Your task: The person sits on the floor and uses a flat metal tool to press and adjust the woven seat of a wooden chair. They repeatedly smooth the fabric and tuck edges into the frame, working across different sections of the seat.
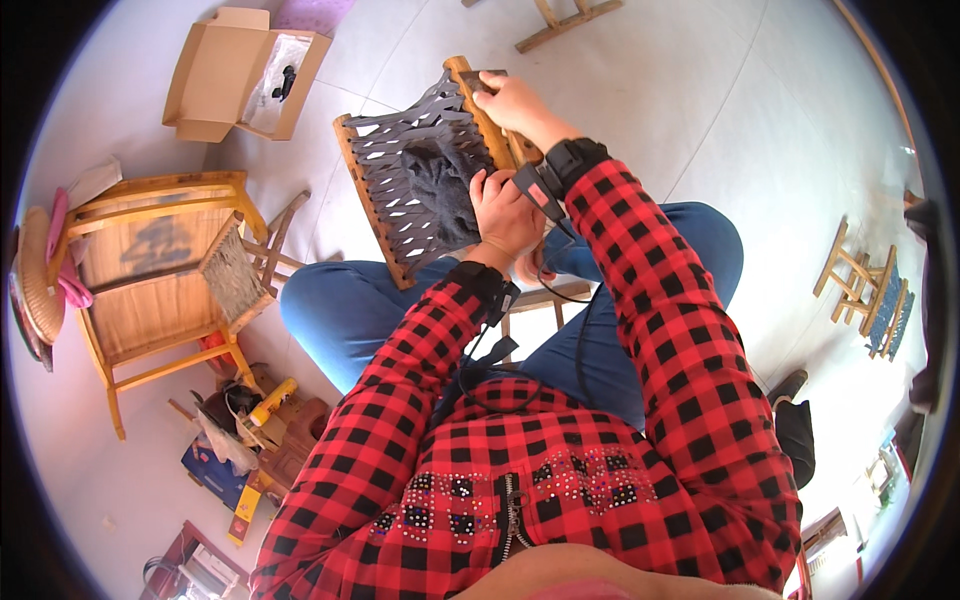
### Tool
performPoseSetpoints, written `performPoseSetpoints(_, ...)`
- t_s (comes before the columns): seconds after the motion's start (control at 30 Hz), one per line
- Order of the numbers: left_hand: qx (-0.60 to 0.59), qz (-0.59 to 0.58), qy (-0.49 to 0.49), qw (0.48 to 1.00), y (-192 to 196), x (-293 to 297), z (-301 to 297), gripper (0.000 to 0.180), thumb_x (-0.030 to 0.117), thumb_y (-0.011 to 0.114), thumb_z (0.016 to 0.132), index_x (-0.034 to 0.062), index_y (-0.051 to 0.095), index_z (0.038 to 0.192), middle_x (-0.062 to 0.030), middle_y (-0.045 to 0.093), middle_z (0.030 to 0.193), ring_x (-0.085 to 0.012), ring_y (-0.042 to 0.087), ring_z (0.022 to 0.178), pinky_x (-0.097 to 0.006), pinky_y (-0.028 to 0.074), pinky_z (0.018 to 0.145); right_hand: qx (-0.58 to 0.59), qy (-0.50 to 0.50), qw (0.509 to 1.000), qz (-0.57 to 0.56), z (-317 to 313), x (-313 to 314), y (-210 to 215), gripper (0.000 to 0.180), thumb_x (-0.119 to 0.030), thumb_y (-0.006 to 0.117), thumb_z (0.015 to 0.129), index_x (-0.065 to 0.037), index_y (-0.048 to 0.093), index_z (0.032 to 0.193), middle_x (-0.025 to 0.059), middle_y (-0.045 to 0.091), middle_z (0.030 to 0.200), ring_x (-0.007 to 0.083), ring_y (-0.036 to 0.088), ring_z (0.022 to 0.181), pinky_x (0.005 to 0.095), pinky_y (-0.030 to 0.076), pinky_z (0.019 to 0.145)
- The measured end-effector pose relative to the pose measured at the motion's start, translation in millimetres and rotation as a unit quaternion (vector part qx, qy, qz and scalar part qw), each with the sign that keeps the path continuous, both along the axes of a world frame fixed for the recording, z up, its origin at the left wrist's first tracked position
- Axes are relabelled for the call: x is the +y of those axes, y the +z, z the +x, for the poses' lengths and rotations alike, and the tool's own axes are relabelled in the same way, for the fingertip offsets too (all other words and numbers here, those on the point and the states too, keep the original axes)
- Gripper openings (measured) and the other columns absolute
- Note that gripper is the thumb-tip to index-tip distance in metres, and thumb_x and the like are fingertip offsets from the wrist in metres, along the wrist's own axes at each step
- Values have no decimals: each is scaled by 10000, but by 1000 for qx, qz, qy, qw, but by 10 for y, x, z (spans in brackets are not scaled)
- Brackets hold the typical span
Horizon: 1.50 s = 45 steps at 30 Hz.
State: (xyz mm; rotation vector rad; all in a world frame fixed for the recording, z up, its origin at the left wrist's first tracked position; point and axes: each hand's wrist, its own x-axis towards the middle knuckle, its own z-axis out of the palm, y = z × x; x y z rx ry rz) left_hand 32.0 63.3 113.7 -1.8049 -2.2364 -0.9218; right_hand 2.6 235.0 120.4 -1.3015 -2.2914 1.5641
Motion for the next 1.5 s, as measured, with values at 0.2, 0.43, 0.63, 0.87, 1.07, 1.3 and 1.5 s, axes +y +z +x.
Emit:
performPoseSetpoints(0.2,2,-8,-8,1000,-12,-6,-11,146,180,614,623,121,640,755,-31,557,874,-257,501,1003,-518,313,956,-12,7,991,131,-245,238,-124,516,-345,572,877,-119,491,1334,171,677,991,274,659,815,369,494,775)
performPoseSetpoints(0.43,-4,4,0,1000,-26,-10,10,182,182,617,641,117,657,805,-37,572,913,-262,502,1005,-520,306,963,-77,78,983,149,21,-47,104,478,-323,523,893,-143,492,1335,191,651,1017,344,628,909,417,491,799)
performPoseSetpoints(0.63,4,-21,3,1000,-11,-12,-9,179,198,598,697,111,658,841,-46,589,941,-272,489,1032,-522,296,975,-101,97,974,178,-152,-12,280,492,-316,517,889,-123,477,1340,190,653,1012,372,622,919,433,497,804)
performPoseSetpoints(0.87,-33,-53,19,998,-52,-17,-13,187,213,594,700,123,660,850,-40,598,939,-285,486,1035,-525,290,985,-89,105,975,176,-58,-133,187,487,-317,532,884,-118,493,1326,200,659,968,389,628,876,444,505,780)
performPoseSetpoints(1.07,-1,-36,0,999,4,-23,-10,232,198,612,653,153,662,875,-18,601,944,-279,489,1032,-529,302,977,-69,76,976,193,-264,58,140,506,-333,553,874,-115,493,1327,211,641,1048,379,613,959,425,490,843)
performPoseSetpoints(1.3,-10,-22,2,1000,-1,-10,4,235,187,616,642,155,664,870,-18,594,980,-283,489,1024,-528,302,976,-70,87,979,172,-96,-21,126,485,-313,528,870,-123,507,1316,174,629,1117,359,602,1018,414,488,875)
performPoseSetpoints(1.5,5,-33,0,999,6,-10,-6,221,195,615,659,145,664,868,-24,595,981,-285,490,1021,-524,301,973,-75,81,977,182,-276,86,170,504,-329,543,877,-115,487,1329,214,639,1036,382,612,947,433,489,832)
